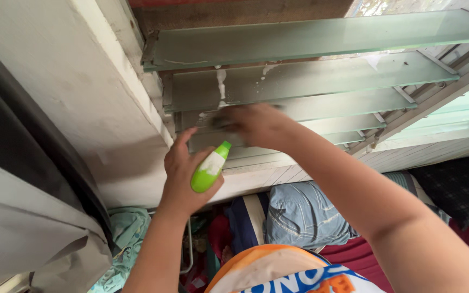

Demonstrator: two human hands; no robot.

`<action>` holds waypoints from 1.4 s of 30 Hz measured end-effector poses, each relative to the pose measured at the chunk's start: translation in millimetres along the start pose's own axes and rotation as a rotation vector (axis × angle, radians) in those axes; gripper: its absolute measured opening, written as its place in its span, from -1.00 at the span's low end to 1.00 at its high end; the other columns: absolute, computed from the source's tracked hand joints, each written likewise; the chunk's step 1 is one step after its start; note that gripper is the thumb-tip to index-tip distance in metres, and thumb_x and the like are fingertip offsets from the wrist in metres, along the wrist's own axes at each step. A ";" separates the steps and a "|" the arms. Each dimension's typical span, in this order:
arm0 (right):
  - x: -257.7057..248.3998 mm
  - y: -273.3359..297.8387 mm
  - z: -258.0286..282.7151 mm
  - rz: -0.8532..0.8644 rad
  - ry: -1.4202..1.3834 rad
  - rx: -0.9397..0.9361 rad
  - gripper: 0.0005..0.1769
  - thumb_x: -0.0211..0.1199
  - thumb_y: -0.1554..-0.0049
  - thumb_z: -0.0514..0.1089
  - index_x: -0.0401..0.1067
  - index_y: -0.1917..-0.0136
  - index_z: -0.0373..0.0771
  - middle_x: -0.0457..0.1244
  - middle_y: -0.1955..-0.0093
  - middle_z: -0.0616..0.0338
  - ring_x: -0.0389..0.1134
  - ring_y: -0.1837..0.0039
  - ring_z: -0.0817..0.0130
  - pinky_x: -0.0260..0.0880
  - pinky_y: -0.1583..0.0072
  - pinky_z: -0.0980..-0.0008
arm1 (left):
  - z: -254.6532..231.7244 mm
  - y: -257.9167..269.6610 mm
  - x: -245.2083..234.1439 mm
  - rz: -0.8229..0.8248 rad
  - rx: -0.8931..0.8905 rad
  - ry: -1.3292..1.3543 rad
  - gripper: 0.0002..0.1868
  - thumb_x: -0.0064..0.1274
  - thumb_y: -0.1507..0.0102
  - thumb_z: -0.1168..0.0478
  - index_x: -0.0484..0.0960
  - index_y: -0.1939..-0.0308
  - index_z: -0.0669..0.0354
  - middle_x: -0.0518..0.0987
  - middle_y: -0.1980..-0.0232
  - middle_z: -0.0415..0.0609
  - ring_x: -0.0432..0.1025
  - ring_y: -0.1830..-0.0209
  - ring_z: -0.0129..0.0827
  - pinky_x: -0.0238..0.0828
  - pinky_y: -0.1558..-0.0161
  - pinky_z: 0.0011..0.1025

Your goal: The person sprays a cleaning solution onto the glass slats of a window and wipes them with a cloth. They systematically clean the window surface, spraying and wiping repeatedly to remove dirt.

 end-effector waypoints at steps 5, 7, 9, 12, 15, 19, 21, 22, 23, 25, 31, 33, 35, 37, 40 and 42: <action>38.9 -68.9 27.7 0.224 -0.178 -0.342 -0.46 0.10 -0.28 -0.10 0.21 -0.51 -0.13 0.20 -0.49 0.04 0.25 -0.44 0.11 0.26 -0.37 0.27 | 14.2 1.0 -7.6 0.047 -0.077 0.095 -0.50 0.27 0.02 0.13 0.71 -0.01 0.05 0.07 -0.52 0.25 0.12 -0.46 0.20 0.07 -0.44 -0.06; 56.3 -79.9 -4.5 0.310 -0.188 -0.191 -0.44 0.06 -0.26 -0.08 0.22 -0.52 -0.05 0.21 -0.48 0.16 0.24 -0.47 0.23 0.20 -0.41 0.32 | 11.8 -0.8 -7.0 0.058 -0.054 0.111 -0.52 0.28 0.00 0.12 0.71 -0.02 0.02 0.05 -0.55 0.23 0.11 -0.51 0.20 0.06 -0.47 -0.06; 62.8 -78.2 -23.2 0.087 0.466 -0.468 -0.37 0.07 -0.17 -0.15 0.24 -0.52 -0.12 0.26 -0.41 0.06 0.30 -0.37 0.14 0.28 -0.34 0.22 | 9.0 -0.8 -4.5 0.078 -0.046 0.103 -0.52 0.30 0.00 0.12 0.72 -0.02 0.01 0.03 -0.57 0.23 0.06 -0.54 0.22 0.03 -0.47 -0.04; 54.2 -54.9 -70.9 0.098 0.856 -0.286 -0.64 0.02 -0.39 -0.10 0.40 -0.39 -0.18 0.36 -0.19 -0.08 0.40 -0.16 -0.04 0.40 -0.18 0.09 | 6.0 2.5 -3.5 0.104 -0.052 0.059 -0.53 0.31 0.01 0.13 0.74 -0.01 -0.01 0.00 -0.58 0.24 -0.04 -0.57 0.24 -0.02 -0.48 -0.03; -10.3 10.1 -99.3 -0.237 0.224 0.085 -0.74 0.22 -0.20 -0.05 0.55 -0.13 -0.12 0.39 -0.05 -0.03 0.41 -0.05 -0.02 0.41 -0.10 0.03 | 5.0 -1.9 -3.7 0.102 -0.052 0.057 -0.55 0.31 -0.02 0.13 0.73 -0.01 -0.02 0.02 -0.59 0.21 -0.04 -0.58 0.19 -0.02 -0.50 -0.05; -61.6 80.2 -145.7 -0.305 0.103 0.528 -0.78 0.14 -0.24 -0.07 0.55 -0.09 -0.08 0.42 0.04 0.11 0.48 0.02 0.08 0.51 -0.02 0.06 | 5.4 0.7 -0.8 0.110 -0.023 0.091 -0.56 0.30 -0.01 0.15 0.73 0.01 0.00 0.03 -0.57 0.24 -0.09 -0.57 0.21 -0.03 -0.50 -0.02; -82.0 100.2 -140.1 -0.482 0.483 0.348 -0.74 0.26 -0.20 -0.14 0.56 -0.17 -0.11 0.39 -0.03 0.11 0.41 -0.03 -0.03 0.43 0.01 -0.07 | 5.4 -0.3 2.3 0.103 0.002 0.111 -0.55 0.30 0.00 0.17 0.72 0.01 0.03 0.04 -0.56 0.23 -0.10 -0.57 0.20 -0.05 -0.50 0.00; -76.0 96.0 -147.0 -0.412 0.577 0.425 -0.72 0.37 -0.04 -0.10 0.58 -0.06 -0.07 0.39 -0.01 0.12 0.40 -0.06 -0.01 0.44 -0.02 -0.03 | 6.4 -0.2 1.7 0.103 0.005 0.131 -0.54 0.30 0.02 0.18 0.71 0.01 0.06 0.05 -0.56 0.20 -0.10 -0.57 0.19 -0.06 -0.50 0.01; -64.2 86.1 -150.9 -0.335 0.667 0.516 -0.68 0.48 0.12 -0.07 0.59 0.04 -0.03 0.39 0.00 0.14 0.40 -0.08 0.02 0.45 -0.04 0.01 | 7.3 -0.3 4.0 0.113 0.011 0.158 -0.53 0.30 0.03 0.19 0.71 0.01 0.08 0.06 -0.56 0.18 -0.10 -0.56 0.17 -0.07 -0.50 0.01; -33.1 54.5 -149.0 -0.146 0.387 0.654 -0.60 0.55 0.15 0.05 0.61 0.00 0.07 0.36 -0.17 0.16 0.35 -0.24 0.05 0.40 -0.21 0.02 | 12.1 0.5 10.7 0.159 -0.050 0.223 -0.50 0.28 0.06 0.20 0.69 0.01 0.09 0.02 -0.56 0.19 -0.14 -0.55 0.16 0.01 -0.41 -0.06; 39.1 -43.9 25.3 -0.082 -0.021 -0.090 -0.52 0.17 -0.18 0.07 0.42 -0.37 0.10 0.41 -0.15 0.09 0.46 -0.11 0.08 0.48 -0.14 0.15 | 19.4 4.8 10.5 0.132 0.002 0.240 -0.48 0.27 0.03 0.22 0.68 -0.03 0.18 -0.04 -0.59 0.25 -0.09 -0.59 0.14 -0.05 -0.49 -0.05; 30.1 -51.1 36.8 -0.068 -0.109 -0.216 -0.53 0.19 -0.20 0.10 0.38 -0.37 0.09 0.41 -0.16 0.11 0.46 -0.11 0.12 0.47 -0.13 0.17 | 20.2 2.2 10.1 0.120 0.014 0.286 -0.47 0.26 0.03 0.21 0.67 -0.04 0.19 -0.09 -0.63 0.27 -0.09 -0.62 0.15 -0.05 -0.50 -0.05; 24.0 -45.0 23.4 -0.005 -0.205 -0.243 -0.53 0.12 -0.20 0.09 0.35 -0.39 0.16 0.40 -0.18 0.18 0.48 -0.05 0.21 0.49 -0.08 0.22 | 19.0 2.1 9.2 0.118 0.026 0.304 -0.47 0.28 0.04 0.19 0.66 -0.03 0.21 -0.14 -0.66 0.28 -0.11 -0.64 0.18 -0.08 -0.50 -0.03; 17.8 -17.6 -30.6 -0.030 0.109 0.131 -0.58 0.14 -0.20 0.17 0.43 -0.34 0.35 0.43 -0.06 0.22 0.47 -0.02 0.17 0.46 -0.09 0.16 | 17.1 1.4 8.3 0.126 0.050 0.271 -0.48 0.28 0.02 0.21 0.67 -0.04 0.19 -0.17 -0.68 0.26 -0.13 -0.65 0.19 -0.14 -0.55 -0.01; -23.4 48.7 -119.9 -0.251 0.146 0.313 -0.48 0.23 0.05 -0.11 0.58 -0.18 0.27 0.43 0.06 0.11 0.45 0.03 0.08 0.48 -0.06 0.11 | 16.3 -1.4 9.4 0.129 0.031 0.260 -0.49 0.27 0.02 0.21 0.68 -0.03 0.17 -0.19 -0.69 0.23 -0.12 -0.64 0.19 -0.14 -0.55 -0.01; -62.5 105.2 -194.0 -0.329 0.201 0.596 -0.57 0.18 0.13 -0.22 0.57 -0.05 -0.10 0.40 0.05 -0.07 0.42 -0.01 -0.05 0.47 -0.07 0.06 | 17.2 1.2 9.6 0.131 0.009 0.255 -0.50 0.26 0.02 0.20 0.68 -0.03 0.15 -0.20 -0.69 0.21 -0.12 -0.63 0.19 -0.14 -0.54 -0.02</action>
Point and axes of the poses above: each hand's wrist, its own y-axis away from the middle knuckle, its own x-axis out of the palm, z = x × y, the point moved 6 cm from there along -y, towards the middle knuckle
